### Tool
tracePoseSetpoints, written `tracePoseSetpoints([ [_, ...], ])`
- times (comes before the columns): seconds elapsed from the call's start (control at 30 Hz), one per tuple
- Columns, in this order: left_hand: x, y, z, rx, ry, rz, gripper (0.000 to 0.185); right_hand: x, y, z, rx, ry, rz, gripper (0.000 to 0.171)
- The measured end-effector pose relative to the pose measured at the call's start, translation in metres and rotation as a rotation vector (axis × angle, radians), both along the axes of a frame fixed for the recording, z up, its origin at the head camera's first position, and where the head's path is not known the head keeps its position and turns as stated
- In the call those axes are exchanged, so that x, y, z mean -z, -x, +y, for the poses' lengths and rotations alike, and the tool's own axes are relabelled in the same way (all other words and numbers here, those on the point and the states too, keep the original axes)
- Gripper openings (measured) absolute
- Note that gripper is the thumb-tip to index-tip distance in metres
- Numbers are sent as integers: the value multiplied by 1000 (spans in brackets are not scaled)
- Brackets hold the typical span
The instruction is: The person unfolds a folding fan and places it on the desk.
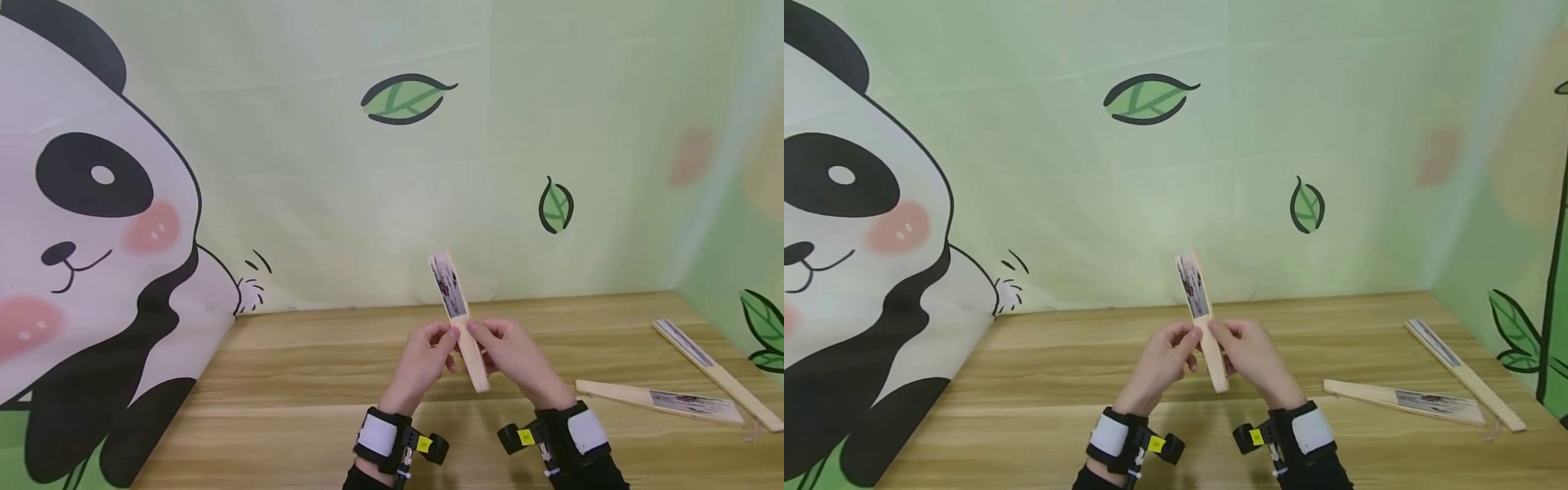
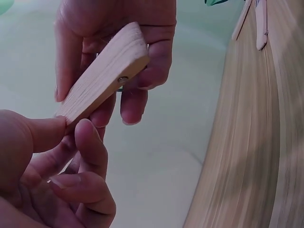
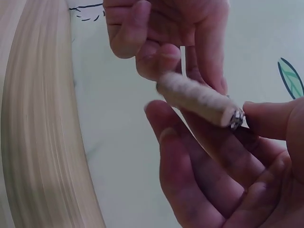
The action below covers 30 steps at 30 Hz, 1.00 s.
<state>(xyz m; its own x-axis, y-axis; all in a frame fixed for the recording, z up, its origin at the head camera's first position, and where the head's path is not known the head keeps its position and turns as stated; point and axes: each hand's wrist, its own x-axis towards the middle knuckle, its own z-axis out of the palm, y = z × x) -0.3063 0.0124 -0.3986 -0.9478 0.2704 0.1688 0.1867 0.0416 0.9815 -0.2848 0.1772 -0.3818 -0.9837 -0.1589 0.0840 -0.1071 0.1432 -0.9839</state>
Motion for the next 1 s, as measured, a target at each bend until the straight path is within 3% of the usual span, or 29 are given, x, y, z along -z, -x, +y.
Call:
tracePoseSetpoints([
  [0.3,-7,-2,-5,-3,7,-40,23,-8,-5,-5,100,-79,23,39],
  [1.0,-10,-4,-9,14,16,-57,24,-10,-7,-6,164,-123,47,38],
])
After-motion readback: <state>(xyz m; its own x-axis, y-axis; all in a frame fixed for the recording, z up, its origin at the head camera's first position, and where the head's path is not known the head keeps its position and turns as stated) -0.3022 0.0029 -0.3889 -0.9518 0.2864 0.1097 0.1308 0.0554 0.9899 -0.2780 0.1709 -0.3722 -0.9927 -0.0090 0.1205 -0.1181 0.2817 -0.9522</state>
